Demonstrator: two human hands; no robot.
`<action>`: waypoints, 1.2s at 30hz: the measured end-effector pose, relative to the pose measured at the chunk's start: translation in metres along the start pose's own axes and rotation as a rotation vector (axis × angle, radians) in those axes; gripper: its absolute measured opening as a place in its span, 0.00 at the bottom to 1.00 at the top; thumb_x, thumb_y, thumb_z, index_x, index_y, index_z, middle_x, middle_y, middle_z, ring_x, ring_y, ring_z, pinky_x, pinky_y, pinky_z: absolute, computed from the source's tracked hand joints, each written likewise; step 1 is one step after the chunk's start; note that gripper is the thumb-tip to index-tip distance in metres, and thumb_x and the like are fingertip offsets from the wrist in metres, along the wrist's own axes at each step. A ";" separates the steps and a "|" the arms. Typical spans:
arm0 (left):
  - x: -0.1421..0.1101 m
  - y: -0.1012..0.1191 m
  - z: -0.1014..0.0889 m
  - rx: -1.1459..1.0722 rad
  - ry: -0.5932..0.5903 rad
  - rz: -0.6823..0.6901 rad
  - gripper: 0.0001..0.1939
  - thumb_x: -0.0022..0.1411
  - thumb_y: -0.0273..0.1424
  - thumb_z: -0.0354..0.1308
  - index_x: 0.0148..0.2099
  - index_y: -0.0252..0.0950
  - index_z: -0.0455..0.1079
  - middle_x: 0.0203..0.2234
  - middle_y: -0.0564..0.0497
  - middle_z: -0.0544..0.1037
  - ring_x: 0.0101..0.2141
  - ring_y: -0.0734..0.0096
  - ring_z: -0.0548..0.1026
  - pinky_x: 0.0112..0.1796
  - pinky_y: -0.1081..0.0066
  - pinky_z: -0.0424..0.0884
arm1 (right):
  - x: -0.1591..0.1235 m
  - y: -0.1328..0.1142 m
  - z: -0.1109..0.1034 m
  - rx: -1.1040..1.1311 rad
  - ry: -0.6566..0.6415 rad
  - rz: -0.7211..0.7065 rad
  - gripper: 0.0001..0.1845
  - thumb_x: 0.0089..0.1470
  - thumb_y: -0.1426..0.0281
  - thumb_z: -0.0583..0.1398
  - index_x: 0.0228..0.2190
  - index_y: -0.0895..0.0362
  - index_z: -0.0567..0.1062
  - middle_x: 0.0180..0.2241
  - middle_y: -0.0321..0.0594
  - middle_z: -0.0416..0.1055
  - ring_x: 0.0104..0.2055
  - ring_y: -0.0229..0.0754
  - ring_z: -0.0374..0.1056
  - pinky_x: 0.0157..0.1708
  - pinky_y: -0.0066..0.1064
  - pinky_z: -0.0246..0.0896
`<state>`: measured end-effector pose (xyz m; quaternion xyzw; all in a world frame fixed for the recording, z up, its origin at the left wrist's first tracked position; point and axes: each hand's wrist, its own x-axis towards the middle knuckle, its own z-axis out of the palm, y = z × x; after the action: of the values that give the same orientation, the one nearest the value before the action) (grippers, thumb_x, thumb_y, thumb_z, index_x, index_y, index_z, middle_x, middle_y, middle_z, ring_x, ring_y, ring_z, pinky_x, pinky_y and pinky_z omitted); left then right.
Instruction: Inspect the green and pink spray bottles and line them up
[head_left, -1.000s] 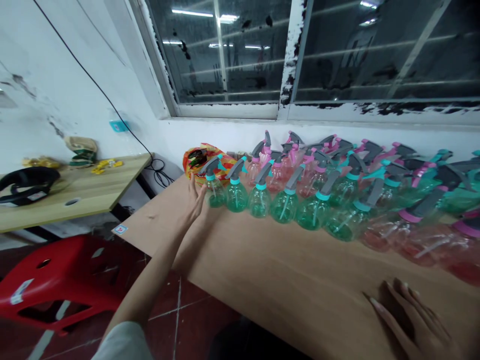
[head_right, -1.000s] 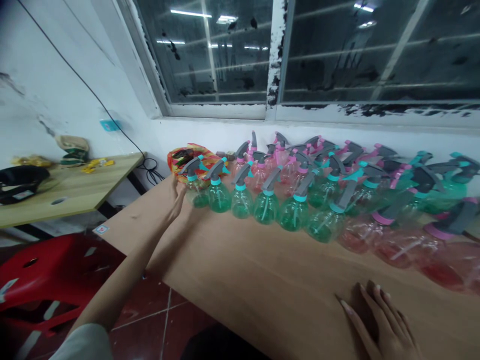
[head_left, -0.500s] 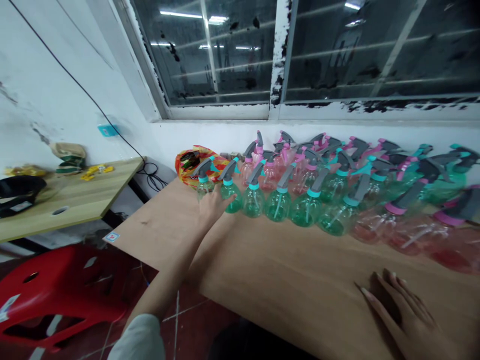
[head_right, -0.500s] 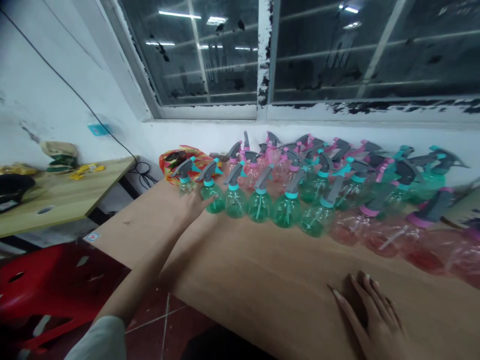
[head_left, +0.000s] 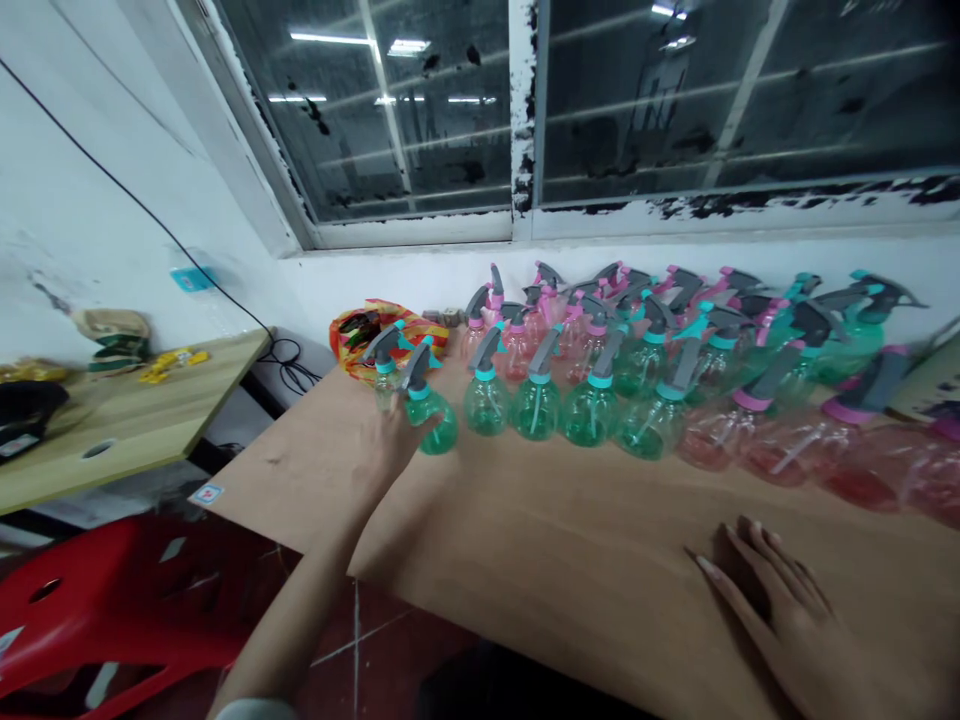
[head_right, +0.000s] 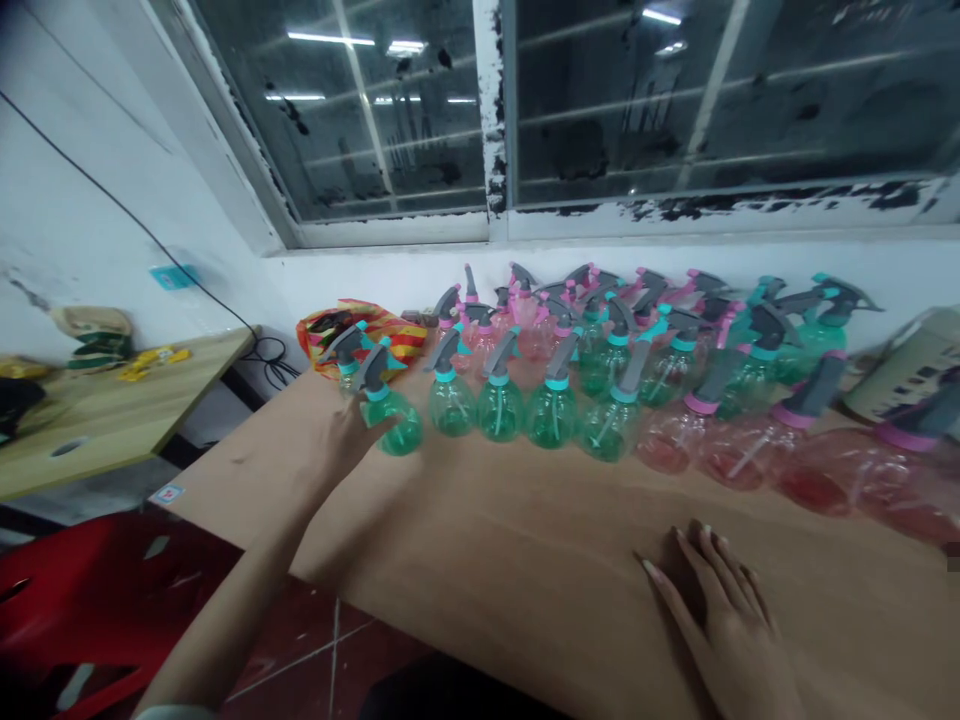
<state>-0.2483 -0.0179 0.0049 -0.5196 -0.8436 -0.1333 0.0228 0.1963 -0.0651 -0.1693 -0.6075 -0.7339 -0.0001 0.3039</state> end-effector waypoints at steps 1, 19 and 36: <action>-0.010 -0.003 -0.003 -0.001 0.000 0.000 0.30 0.58 0.49 0.53 0.54 0.34 0.60 0.35 0.41 0.78 0.37 0.51 0.77 0.33 0.64 0.68 | 0.000 0.000 0.000 -0.008 -0.002 -0.009 0.40 0.55 0.45 0.43 0.54 0.61 0.66 0.57 0.54 0.63 0.61 0.58 0.54 0.57 0.56 0.49; -0.170 0.114 0.017 -0.378 -0.186 0.348 0.30 0.57 0.51 0.53 0.55 0.38 0.60 0.42 0.44 0.66 0.44 0.53 0.68 0.44 0.52 0.69 | 0.006 -0.013 -0.007 -0.008 0.007 0.005 0.41 0.57 0.45 0.43 0.55 0.63 0.65 0.59 0.56 0.59 0.63 0.55 0.51 0.58 0.53 0.47; -0.149 0.162 0.001 -0.940 -0.483 0.633 0.39 0.50 0.35 0.67 0.61 0.48 0.54 0.58 0.46 0.62 0.57 0.52 0.62 0.57 0.51 0.58 | 0.008 -0.014 -0.016 0.060 -0.037 -0.030 0.35 0.58 0.50 0.49 0.56 0.64 0.64 0.60 0.56 0.57 0.64 0.55 0.48 0.59 0.54 0.45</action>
<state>-0.0372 -0.0783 0.0101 -0.7149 -0.4806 -0.3564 -0.3619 0.1901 -0.0676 -0.1471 -0.5870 -0.7481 0.0285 0.3083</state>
